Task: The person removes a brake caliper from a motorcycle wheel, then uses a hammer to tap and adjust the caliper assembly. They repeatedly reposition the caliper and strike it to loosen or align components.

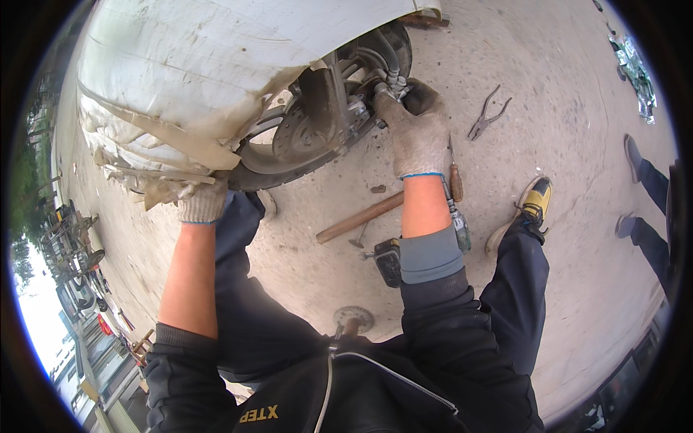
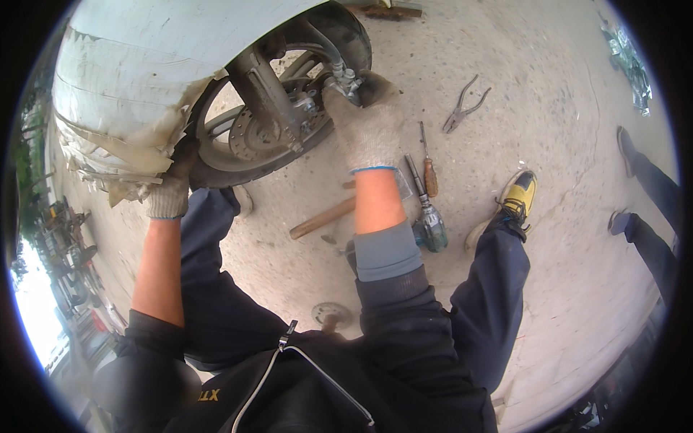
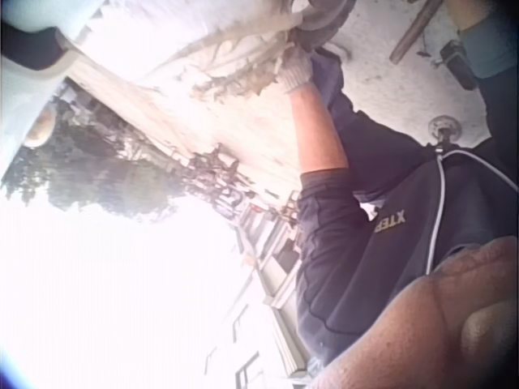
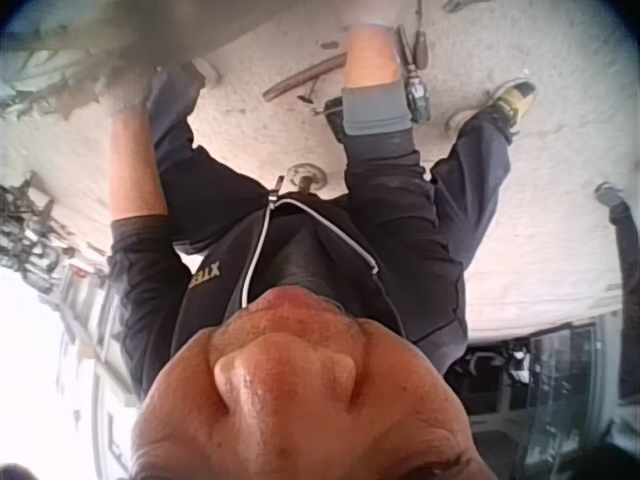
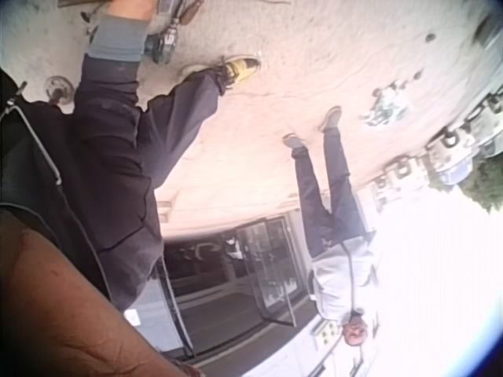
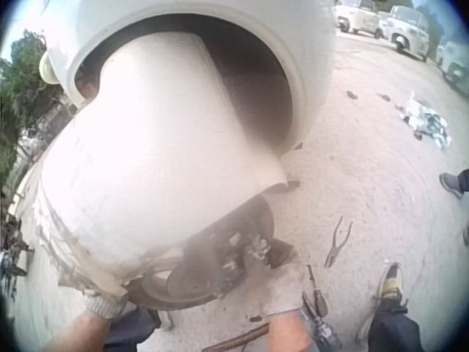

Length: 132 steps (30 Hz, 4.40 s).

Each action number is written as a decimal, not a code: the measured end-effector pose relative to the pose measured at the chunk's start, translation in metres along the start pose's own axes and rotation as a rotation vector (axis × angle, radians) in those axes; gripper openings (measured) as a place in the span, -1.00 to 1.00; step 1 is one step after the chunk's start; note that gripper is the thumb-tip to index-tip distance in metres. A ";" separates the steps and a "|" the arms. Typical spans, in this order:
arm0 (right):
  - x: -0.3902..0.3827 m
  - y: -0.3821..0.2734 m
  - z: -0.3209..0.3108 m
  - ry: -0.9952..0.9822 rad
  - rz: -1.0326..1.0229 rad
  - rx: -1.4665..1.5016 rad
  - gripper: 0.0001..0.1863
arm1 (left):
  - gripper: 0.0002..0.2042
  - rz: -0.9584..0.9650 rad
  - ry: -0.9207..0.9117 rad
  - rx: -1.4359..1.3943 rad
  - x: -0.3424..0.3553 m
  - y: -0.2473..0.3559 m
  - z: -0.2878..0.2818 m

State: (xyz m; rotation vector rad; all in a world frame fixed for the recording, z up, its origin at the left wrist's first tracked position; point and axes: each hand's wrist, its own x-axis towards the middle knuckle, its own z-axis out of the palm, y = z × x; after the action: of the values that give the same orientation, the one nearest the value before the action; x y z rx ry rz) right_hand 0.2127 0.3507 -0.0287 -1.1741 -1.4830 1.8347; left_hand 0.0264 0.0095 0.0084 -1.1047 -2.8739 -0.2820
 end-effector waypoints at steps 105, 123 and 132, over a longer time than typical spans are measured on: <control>-0.007 -0.003 0.006 -0.033 0.105 0.273 -0.31 | -0.41 -0.131 0.028 -0.380 0.008 -0.006 0.015; -0.012 -0.012 0.006 -0.053 0.137 0.348 -0.35 | -0.44 -0.147 -0.041 -0.319 -0.004 -0.018 0.018; -0.011 -0.008 0.008 -0.052 0.113 0.347 -0.33 | -0.38 -0.076 -0.035 -0.166 0.006 -0.011 0.014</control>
State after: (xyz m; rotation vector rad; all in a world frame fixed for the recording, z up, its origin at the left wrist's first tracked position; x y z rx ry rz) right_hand 0.2104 0.3400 -0.0174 -1.0624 -1.0833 2.1080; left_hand 0.0150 0.0076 -0.0060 -1.0343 -2.9735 -0.5178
